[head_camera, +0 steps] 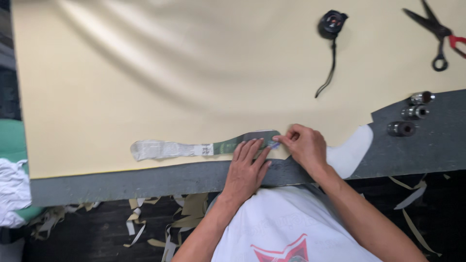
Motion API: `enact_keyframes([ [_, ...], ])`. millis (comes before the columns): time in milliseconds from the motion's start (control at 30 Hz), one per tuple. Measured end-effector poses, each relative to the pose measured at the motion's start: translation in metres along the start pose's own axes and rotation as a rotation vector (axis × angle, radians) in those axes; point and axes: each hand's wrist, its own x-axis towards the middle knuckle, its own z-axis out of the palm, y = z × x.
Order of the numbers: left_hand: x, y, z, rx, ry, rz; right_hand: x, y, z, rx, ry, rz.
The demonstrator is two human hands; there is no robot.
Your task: The person places a pattern piece on a large sheet of beige fabric and secures it with metal weights. They then use scissors to cut the fabric along the pattern's edge. After cutting, they remove the weights and the pattern piece.
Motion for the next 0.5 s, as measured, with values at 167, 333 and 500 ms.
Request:
enact_keyframes([
  [167,-0.004,-0.002,0.009,0.160,-0.066,0.009,-0.003,0.030,-0.007,0.213,0.055,-0.011],
  [333,-0.008,-0.001,0.018,0.190,-0.082,-0.007,-0.011,0.138,-0.076,0.037,0.556,-0.075],
  [500,-0.006,0.001,0.022,0.217,-0.094,-0.024,-0.014,0.209,-0.112,-0.345,0.700,-0.078],
])
